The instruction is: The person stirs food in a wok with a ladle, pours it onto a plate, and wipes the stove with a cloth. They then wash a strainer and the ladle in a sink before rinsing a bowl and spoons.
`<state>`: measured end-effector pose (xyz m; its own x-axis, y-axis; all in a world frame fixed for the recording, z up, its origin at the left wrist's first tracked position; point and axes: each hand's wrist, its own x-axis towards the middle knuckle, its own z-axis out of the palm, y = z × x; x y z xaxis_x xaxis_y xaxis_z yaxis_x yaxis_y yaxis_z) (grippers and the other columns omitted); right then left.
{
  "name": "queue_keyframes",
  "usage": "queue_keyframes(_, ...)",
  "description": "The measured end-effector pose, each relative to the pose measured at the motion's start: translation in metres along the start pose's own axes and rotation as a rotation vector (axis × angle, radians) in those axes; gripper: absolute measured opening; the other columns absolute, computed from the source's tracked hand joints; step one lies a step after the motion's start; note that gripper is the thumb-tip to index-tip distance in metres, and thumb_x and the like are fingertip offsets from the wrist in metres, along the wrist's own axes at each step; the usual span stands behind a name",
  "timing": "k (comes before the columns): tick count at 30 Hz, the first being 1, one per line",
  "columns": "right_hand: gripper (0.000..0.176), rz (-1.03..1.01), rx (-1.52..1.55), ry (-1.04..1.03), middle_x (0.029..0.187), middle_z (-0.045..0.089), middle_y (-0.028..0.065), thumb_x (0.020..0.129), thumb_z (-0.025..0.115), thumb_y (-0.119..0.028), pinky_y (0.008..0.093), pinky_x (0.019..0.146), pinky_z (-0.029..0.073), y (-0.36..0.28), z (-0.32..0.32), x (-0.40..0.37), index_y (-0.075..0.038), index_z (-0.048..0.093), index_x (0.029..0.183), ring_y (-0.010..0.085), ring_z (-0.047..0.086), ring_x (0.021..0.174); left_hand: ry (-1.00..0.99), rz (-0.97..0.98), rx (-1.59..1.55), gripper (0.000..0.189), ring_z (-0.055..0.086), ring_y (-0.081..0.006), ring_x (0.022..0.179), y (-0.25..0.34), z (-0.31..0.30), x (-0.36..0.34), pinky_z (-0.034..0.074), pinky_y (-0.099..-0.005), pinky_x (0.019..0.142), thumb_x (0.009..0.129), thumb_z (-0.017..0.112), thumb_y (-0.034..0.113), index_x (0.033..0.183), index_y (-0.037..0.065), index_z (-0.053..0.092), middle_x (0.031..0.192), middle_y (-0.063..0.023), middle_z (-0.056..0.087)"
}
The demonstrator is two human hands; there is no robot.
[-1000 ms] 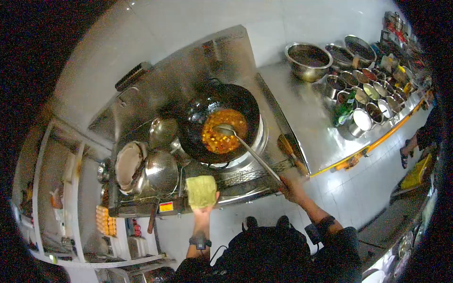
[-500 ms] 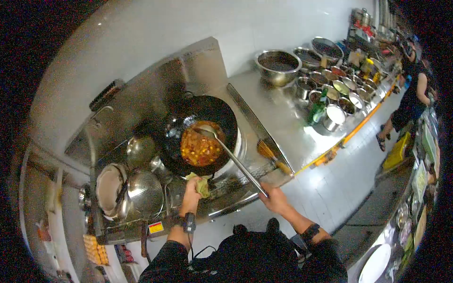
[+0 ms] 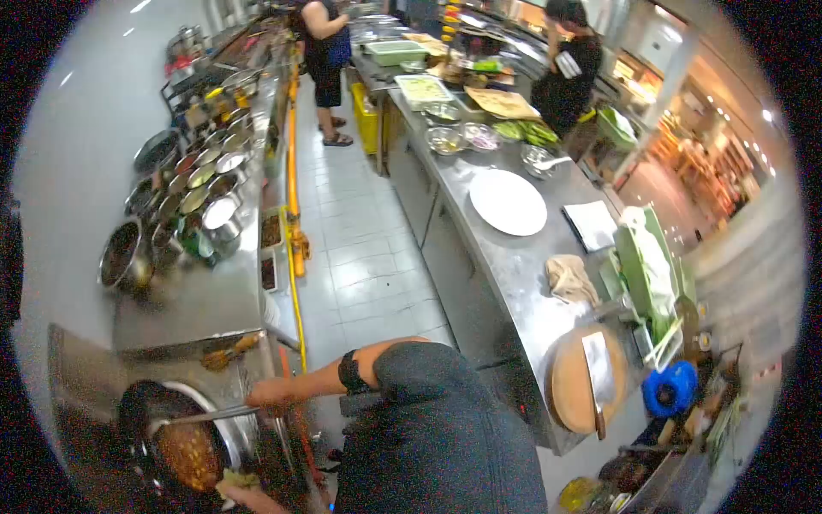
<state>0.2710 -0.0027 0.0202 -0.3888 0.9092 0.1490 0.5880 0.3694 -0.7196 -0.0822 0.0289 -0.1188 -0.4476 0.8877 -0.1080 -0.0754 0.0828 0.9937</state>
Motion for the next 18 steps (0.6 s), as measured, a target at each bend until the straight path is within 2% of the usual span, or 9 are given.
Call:
queue_keyframes(2, 0.022, 0.054, 0.001, -0.061, 0.070, 0.059, 0.0205, 0.070, 0.059, -0.015, 0.0497, 0.064, 0.046, 0.006, -0.004, 0.000, -0.002, 0.054, 0.086, 0.0402, 0.059, 0.071, -0.042, 0.056, 0.071, 0.048, 0.050, -0.0292, 0.090, -0.056, -0.038, 0.040, 0.041, -0.0477, 0.076, 0.082, 0.047, 0.046, 0.109, 0.008, 0.050, 0.104, -0.0117, 0.052)
queue_keyframes(4, 0.021, 0.071, 0.028, -0.055, 0.070, 0.059, 0.0210, 0.069, 0.058, -0.015, 0.0502, 0.064, 0.046, 0.026, 0.022, 0.002, -0.002, 0.054, 0.084, 0.0402, 0.059, 0.071, 0.037, 0.285, -0.040, 0.030, 0.051, -0.0282, 0.072, -0.021, -0.007, 0.010, 0.042, -0.0454, 0.062, 0.080, 0.049, 0.037, 0.086, 0.008, 0.053, 0.082, -0.0129, 0.054)
queue_keyframes(8, 0.021, 0.067, -0.021, -0.069, 0.072, 0.059, 0.0212, 0.068, 0.058, -0.015, 0.0496, 0.066, 0.046, 0.033, 0.025, 0.005, -0.001, 0.053, 0.083, 0.0402, 0.058, 0.072, 0.060, 0.275, 0.020, 0.032, 0.050, -0.0288, 0.077, 0.018, 0.028, -0.030, 0.040, -0.0461, 0.067, 0.081, 0.048, 0.038, 0.091, 0.008, 0.052, 0.088, -0.0128, 0.052)
queue_keyframes(10, 0.021, 0.046, -0.027, -0.046, 0.072, 0.059, 0.0212, 0.068, 0.058, -0.015, 0.0495, 0.068, 0.045, 0.033, 0.026, 0.007, -0.001, 0.054, 0.083, 0.0405, 0.058, 0.072, 0.053, 0.263, 0.030, 0.033, 0.049, -0.0291, 0.080, 0.024, 0.041, -0.036, 0.040, -0.0464, 0.069, 0.082, 0.047, 0.039, 0.094, 0.008, 0.051, 0.092, -0.0128, 0.052)
queue_keyframes(13, 0.023, 0.102, 0.001, -0.137, 0.076, 0.060, 0.0213, 0.069, 0.059, -0.016, 0.0490, 0.070, 0.045, 0.037, 0.024, 0.013, 0.000, 0.054, 0.085, 0.0406, 0.058, 0.076, 0.042, 0.236, 0.031, 0.036, 0.048, -0.0296, 0.085, 0.033, 0.055, -0.040, 0.039, -0.0469, 0.072, 0.082, 0.046, 0.040, 0.098, 0.008, 0.050, 0.096, -0.0127, 0.051)
queue_keyframes(18, 0.023, 0.026, 0.007, -0.156, 0.081, 0.061, 0.0212, 0.071, 0.061, -0.017, 0.0481, 0.071, 0.045, 0.039, 0.013, 0.020, -0.001, 0.056, 0.086, 0.0398, 0.058, 0.081, 0.030, 0.198, 0.006, 0.040, 0.047, -0.0304, 0.092, 0.043, 0.072, -0.045, 0.037, -0.0478, 0.078, 0.084, 0.045, 0.042, 0.105, 0.009, 0.048, 0.104, -0.0126, 0.049)
